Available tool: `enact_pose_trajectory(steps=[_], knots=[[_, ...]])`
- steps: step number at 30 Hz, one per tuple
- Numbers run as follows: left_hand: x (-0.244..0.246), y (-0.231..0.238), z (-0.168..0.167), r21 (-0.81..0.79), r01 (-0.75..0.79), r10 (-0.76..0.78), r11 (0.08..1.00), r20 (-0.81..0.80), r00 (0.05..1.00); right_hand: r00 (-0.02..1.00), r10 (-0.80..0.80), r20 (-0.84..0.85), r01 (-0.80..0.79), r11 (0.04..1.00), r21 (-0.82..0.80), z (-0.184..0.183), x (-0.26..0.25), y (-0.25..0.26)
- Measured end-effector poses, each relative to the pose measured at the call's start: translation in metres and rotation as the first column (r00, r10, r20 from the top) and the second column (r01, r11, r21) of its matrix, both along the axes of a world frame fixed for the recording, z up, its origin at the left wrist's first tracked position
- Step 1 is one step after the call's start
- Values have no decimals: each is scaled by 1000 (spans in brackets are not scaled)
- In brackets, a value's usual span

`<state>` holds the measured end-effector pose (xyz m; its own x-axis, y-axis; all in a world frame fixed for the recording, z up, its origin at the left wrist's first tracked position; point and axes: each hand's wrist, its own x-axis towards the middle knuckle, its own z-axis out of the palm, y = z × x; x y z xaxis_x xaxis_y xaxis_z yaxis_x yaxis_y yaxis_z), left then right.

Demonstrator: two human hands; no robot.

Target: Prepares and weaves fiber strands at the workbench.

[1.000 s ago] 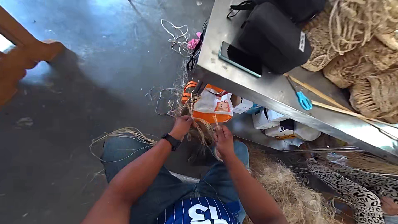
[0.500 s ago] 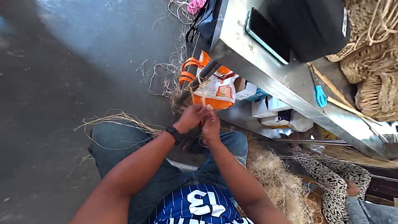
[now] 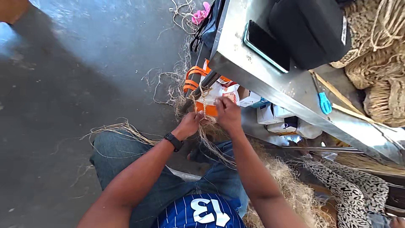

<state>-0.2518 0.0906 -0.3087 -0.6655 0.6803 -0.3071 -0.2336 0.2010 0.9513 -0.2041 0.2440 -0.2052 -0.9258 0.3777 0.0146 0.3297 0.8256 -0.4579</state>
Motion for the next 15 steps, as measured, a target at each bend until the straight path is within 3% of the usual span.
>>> enact_pose_trajectory(steps=[4,9,11,13,15], knots=[[2,-1,19,-70,9,-10,997,-23,1000,998,1,64,2,999,-44,-17,-57,20],[-4,1,28,-126,29,-39,992,-79,996,989,-38,142,4,973,229,-26,-67,8],[-14,7,16,-133,33,-51,991,-135,989,990,-8,142,-27,969,246,-21,-59,4],[-26,17,0,-147,49,-81,988,-221,972,993,9,116,-21,995,98,-14,-51,3],[-32,21,-2,-173,31,-81,984,-289,954,997,-11,82,27,981,-191,-4,-41,3]])
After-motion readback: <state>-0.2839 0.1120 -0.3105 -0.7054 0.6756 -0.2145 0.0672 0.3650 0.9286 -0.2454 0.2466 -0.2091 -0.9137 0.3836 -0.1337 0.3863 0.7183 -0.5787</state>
